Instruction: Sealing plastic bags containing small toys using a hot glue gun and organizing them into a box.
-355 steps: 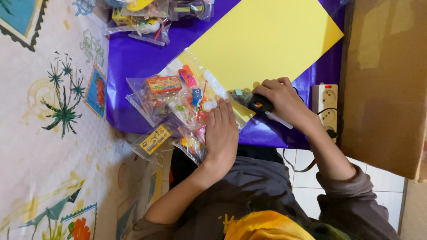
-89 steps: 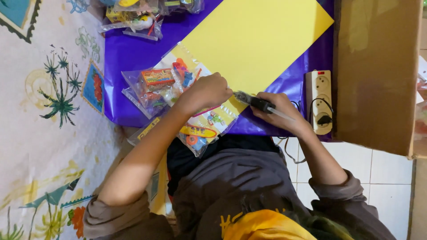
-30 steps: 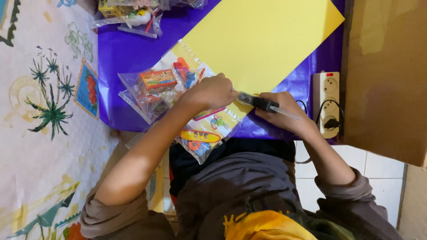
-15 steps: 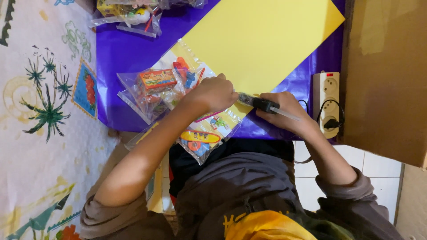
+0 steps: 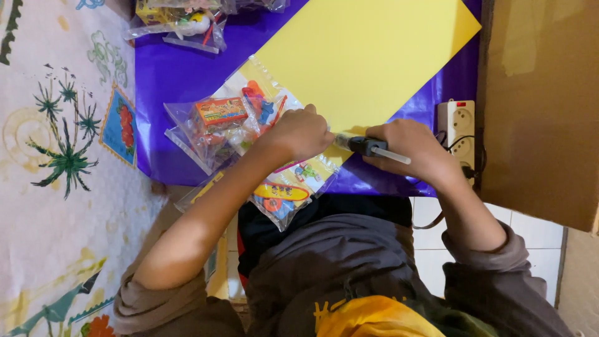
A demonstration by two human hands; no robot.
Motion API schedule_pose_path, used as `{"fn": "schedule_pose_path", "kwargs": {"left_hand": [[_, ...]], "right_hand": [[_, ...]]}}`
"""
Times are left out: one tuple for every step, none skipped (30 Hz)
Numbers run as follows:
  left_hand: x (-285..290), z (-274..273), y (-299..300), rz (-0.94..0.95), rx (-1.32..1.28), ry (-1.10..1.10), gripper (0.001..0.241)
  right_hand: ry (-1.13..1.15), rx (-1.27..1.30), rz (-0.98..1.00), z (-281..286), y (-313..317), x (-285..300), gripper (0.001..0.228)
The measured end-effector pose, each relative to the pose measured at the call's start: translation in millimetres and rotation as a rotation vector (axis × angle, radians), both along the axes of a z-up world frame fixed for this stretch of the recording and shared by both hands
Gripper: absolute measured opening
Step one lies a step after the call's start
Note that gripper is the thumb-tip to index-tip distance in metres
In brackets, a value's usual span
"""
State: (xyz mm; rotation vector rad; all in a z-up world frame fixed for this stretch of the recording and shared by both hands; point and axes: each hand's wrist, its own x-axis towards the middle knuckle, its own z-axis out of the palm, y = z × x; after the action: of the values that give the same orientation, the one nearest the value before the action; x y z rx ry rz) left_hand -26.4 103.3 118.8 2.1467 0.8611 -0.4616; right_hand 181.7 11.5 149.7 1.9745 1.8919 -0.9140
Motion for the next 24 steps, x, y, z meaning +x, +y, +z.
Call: {"fn": "schedule_pose_path", "kwargs": {"left_hand": [[0, 3, 0, -0.006, -0.006, 0.001, 0.049], [1, 3, -1, -0.008, -0.005, 0.001, 0.049], [1, 3, 0, -0.007, -0.005, 0.000, 0.049], [1, 4, 0, -0.007, -0.005, 0.000, 0.049], [1, 0, -3, -0.009, -0.003, -0.001, 0.049], [1, -3, -5, -0.012, 0.039, 0.001, 0.050], [1, -6, -6, -0.014, 0.082, 0.003, 0.052], [2, -5, -9, -0.014, 0.086, 0.003, 0.052], [3, -5, -12, -0.048, 0.122, 0.023, 0.052], [3, -5, -14, -0.082, 0.159, 0.043, 0.053], [6, -11, -17, -0.085, 0.162, 0.042, 0.053], [8, -18, -20, -0.122, 0.224, 0.051, 0.046], [11, -24, -23, -0.158, 0.287, 0.061, 0.040], [9, -31, -30, -0.161, 0.290, 0.061, 0.040], [8, -39, -37, -0.104, 0.348, -0.014, 0.040], [8, -47, -43, -0.047, 0.404, -0.089, 0.042], [12, -74, -50, -0.050, 0.408, -0.093, 0.042], [17, -102, -57, 0.041, 0.606, -0.170, 0.039], [22, -130, -64, 0.133, 0.801, -0.247, 0.036], [21, -119, -68, 0.129, 0.802, -0.252, 0.036], [19, -107, -72, 0.150, 0.846, -0.264, 0.037], [18, -96, -76, 0.171, 0.889, -0.277, 0.038], [17, -87, -78, 0.170, 0.891, -0.280, 0.038], [16, -78, -80, 0.172, 0.906, -0.263, 0.040]], "right_hand": [[-0.054, -0.013, 0.046, 7, 3, -1, 0.034], [-0.054, -0.013, 0.044, 8, 4, 1, 0.034], [-0.063, -0.010, 0.107, 8, 6, 3, 0.035], [-0.073, -0.008, 0.170, 9, 8, 5, 0.035], [-0.074, -0.005, 0.168, 14, 9, 6, 0.035], [-0.063, -0.030, 0.205, 19, 11, 7, 0.035], [-0.052, -0.052, 0.244, 24, 14, 8, 0.036], [-0.053, -0.049, 0.243, 31, 13, 12, 0.036], [0.019, -0.036, 0.207, 37, 11, 15, 0.034], [0.090, -0.024, 0.170, 42, 10, 19, 0.033], [0.089, -0.020, 0.166, 35, 5, 30, 0.033], [0.233, 0.093, 0.137, 29, 0, 42, 0.015], [0.376, 0.209, 0.107, 22, -5, 54, 0.006], [0.376, 0.213, 0.105, 13, -13, 58, 0.006], [0.548, 0.326, -0.013, 4, -21, 62, 0.007], [0.719, 0.439, -0.133, -5, -28, 67, 0.015], [0.715, 0.444, -0.135, -12, -32, 68, 0.015], [0.815, 0.550, -0.144, -21, -35, 70, 0.017], [0.914, 0.656, -0.154, -29, -40, 72, 0.022], [0.910, 0.660, -0.156, -36, -43, 73, 0.022], [0.877, 0.754, -0.169, -43, -46, 74, 0.028], [0.842, 0.846, -0.181, -50, -49, 75, 0.036], [0.839, 0.849, -0.181, -43, -46, 72, 0.036], [0.816, 0.941, -0.100, -37, -42, 69, 0.028]]}}
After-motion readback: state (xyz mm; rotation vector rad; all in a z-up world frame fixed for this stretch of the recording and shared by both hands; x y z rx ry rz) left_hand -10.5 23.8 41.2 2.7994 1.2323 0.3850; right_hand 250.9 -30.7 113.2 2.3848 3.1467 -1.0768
